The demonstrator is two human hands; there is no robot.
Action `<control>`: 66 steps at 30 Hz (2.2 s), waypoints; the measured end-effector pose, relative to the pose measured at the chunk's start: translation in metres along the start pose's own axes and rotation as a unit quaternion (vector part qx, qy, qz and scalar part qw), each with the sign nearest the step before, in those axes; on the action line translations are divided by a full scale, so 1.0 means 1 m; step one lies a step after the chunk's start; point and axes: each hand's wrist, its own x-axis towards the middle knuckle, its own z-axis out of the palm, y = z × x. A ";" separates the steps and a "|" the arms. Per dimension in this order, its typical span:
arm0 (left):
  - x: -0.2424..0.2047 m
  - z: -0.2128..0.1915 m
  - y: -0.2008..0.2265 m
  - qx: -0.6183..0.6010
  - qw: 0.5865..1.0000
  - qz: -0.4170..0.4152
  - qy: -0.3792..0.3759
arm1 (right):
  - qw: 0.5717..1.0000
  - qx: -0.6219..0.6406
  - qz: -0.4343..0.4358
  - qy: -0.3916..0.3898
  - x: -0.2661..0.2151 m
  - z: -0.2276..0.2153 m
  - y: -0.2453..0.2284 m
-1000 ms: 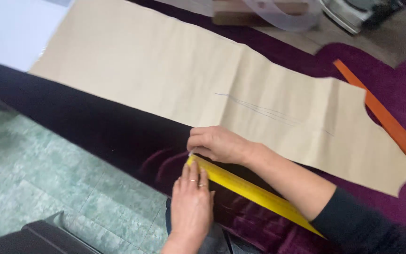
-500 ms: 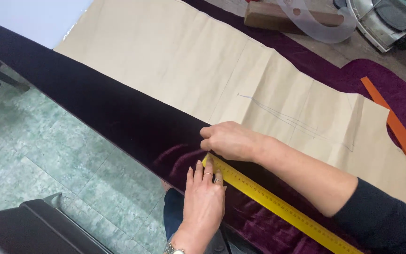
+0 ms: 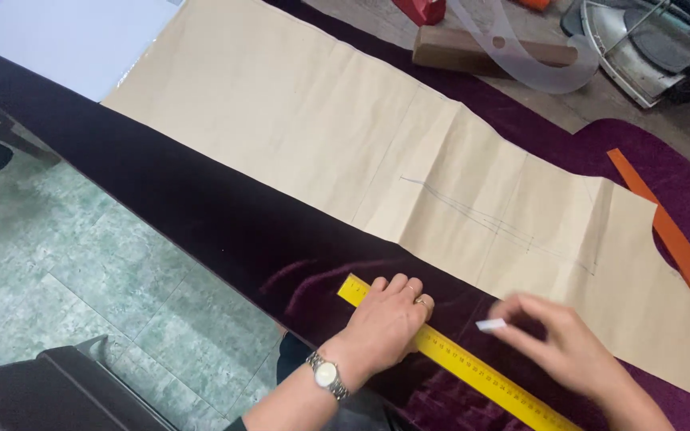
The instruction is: The person measures and marks a large piece of dark purple fabric using a yellow ruler and a white marking tool. They also place a beige paper pattern on the fabric to guide the markings. The person repeatedly repositions the ruler to draw straight lines and curves on the fabric surface.
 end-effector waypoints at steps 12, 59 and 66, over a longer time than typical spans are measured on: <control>0.015 -0.041 -0.014 -0.118 0.989 0.045 -0.076 | 0.967 0.103 0.227 -0.058 -0.121 -0.016 0.130; -0.126 -0.141 -0.031 -0.552 0.541 -0.270 0.574 | 0.882 0.450 0.131 -0.055 0.039 0.095 -0.054; -0.167 -0.046 -0.033 -0.503 0.674 -0.471 0.266 | 0.899 0.359 0.218 -0.122 0.026 0.111 -0.034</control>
